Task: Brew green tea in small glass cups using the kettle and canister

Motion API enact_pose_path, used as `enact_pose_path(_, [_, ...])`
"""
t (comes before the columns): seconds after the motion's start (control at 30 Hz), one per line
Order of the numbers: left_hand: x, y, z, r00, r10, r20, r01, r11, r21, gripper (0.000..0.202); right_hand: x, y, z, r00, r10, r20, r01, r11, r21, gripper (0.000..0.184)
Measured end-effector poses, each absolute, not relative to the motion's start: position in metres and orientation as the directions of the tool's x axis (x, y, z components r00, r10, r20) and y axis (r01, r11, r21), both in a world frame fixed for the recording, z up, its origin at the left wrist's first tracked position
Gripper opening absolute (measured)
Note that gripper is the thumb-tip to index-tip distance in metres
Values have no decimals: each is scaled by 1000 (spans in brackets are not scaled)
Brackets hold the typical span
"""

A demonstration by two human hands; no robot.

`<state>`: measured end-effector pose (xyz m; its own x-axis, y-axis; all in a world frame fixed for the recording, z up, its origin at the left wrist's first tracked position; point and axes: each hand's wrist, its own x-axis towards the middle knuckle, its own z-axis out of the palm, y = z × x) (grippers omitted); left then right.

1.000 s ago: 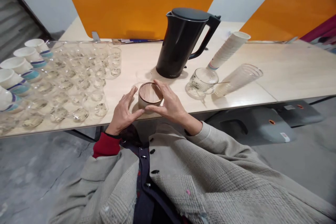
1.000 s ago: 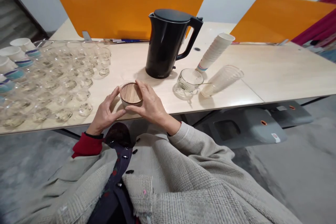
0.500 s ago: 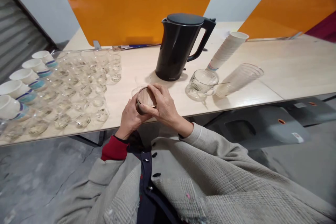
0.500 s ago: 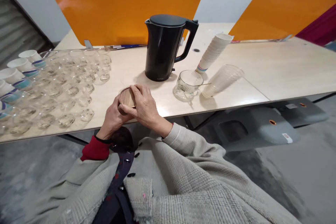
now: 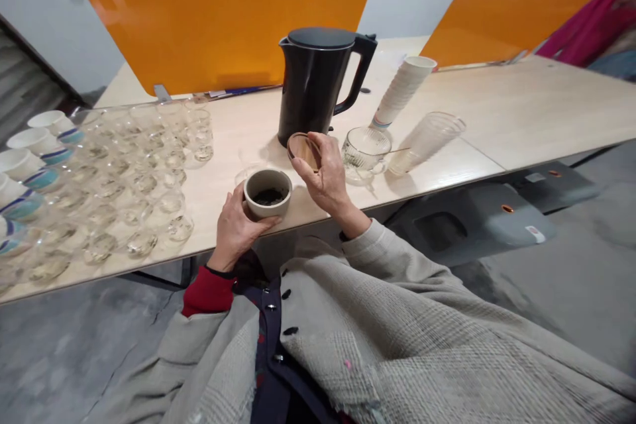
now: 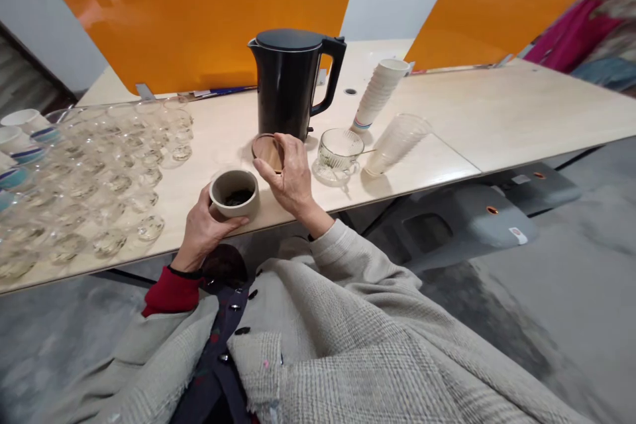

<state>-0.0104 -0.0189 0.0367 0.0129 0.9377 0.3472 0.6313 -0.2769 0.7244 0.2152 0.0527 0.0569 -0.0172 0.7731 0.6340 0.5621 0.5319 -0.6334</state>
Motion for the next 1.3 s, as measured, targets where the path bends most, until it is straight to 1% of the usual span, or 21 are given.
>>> enact_pose_path(0.07, [-12,-18,35,11,938,347,628,-277,727,92,233,64,46,-34,815,579,671,448,-591,68])
enact_pose_path(0.17, [-13,-17,33,2,937,348,628,-272,729,93,247,71,26,-60,891,451,788,320,-527,62])
enact_pose_path(0.23, [-14,-16,32,-5,939,344,627,-265,733,93,250,69,16,-74,919,388,823,276,-497,60])
enact_pose_path(0.3, [-15,-16,31,-13,944,331,629,-249,736,95,252,62,12,-73,924,377,825,268,-497,62])
enact_pose_path(0.4, [-16,-16,29,-23,950,312,642,-225,733,97,261,47,16,13,881,473,764,297,-573,63])
enact_pose_path(0.47, [-16,-16,27,-26,949,316,647,-225,729,97,273,34,23,160,822,547,681,309,-663,57])
enact_pose_path(0.53, [-17,-16,26,-19,944,330,649,-240,722,97,291,23,30,351,738,576,583,309,-751,52])
enact_pose_path(0.6, [-17,-15,25,-10,941,340,653,-251,715,97,309,18,37,512,653,558,494,308,-813,52])
enact_pose_path(0.67, [-17,-16,26,-13,941,337,656,-247,713,96,326,19,42,602,615,510,414,307,-857,56])
enact_pose_path(0.77, [-16,-16,28,-21,942,336,658,-240,714,97,342,31,45,632,647,426,323,280,-904,60])
enact_pose_path(0.83, [-15,-17,29,-16,941,338,660,-244,711,98,345,43,45,614,679,403,310,262,-914,53])
enact_pose_path(0.93, [-14,-18,31,-8,941,338,664,-248,705,97,342,54,48,586,690,425,357,252,-900,42])
enact_pose_path(1.07, [-14,-19,32,5,938,348,667,-262,698,96,336,48,59,575,635,515,468,261,-844,34])
enact_pose_path(1.17, [-14,-20,33,10,941,337,676,-254,692,98,329,29,74,579,535,616,525,333,-783,26])
enact_pose_path(1.3, [-13,-23,34,14,949,314,688,-237,686,102,306,0,98,582,334,741,543,520,-660,20])
